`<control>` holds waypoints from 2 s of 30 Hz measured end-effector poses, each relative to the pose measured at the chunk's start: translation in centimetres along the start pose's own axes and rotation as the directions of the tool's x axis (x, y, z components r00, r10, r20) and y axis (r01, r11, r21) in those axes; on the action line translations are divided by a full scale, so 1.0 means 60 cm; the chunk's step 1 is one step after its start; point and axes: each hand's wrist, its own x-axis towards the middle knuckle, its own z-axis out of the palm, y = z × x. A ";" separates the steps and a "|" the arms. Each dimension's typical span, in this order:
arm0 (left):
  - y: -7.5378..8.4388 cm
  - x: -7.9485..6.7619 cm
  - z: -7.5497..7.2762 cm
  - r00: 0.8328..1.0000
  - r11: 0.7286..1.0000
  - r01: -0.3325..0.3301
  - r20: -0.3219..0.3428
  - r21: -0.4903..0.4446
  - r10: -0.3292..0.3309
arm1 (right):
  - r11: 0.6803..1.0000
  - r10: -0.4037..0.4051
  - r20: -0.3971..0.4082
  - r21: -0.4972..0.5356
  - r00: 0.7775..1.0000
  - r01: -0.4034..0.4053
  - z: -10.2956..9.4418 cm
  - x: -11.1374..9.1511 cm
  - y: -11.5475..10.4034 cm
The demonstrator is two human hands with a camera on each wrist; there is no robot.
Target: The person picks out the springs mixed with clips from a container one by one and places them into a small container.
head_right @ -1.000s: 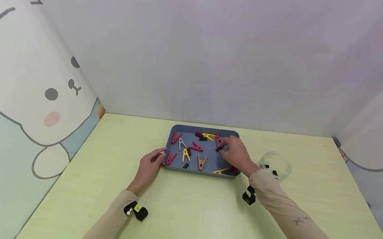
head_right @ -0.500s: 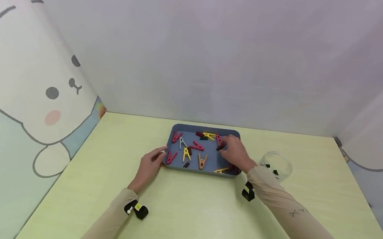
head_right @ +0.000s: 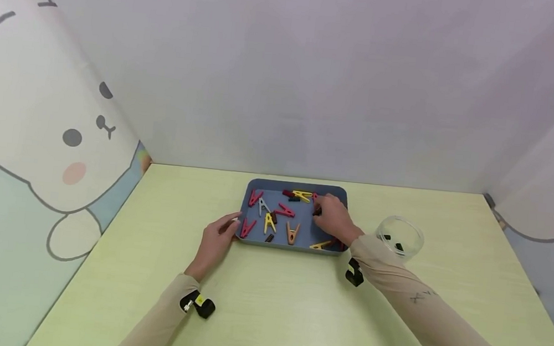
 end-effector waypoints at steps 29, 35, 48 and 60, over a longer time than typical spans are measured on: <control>-0.004 0.001 0.001 1.000 1.000 -0.015 0.000 0.019 0.015 | 1.000 0.014 0.020 -0.016 1.000 -0.014 0.007 0.005 0.005; -0.004 -0.002 0.001 1.000 1.000 -0.007 -0.011 0.012 0.007 | 0.999 0.033 0.046 -0.003 0.998 -0.033 0.005 0.007 0.006; -0.006 -0.004 0.003 1.000 1.000 -0.008 -0.015 -0.005 0.008 | 0.999 0.038 0.050 0.012 0.998 -0.039 -0.003 0.002 0.006; -0.011 -0.005 0.004 1.000 1.000 -0.015 -0.014 -0.008 0.015 | 0.999 0.005 0.001 0.049 1.000 -0.005 -0.015 -0.009 0.001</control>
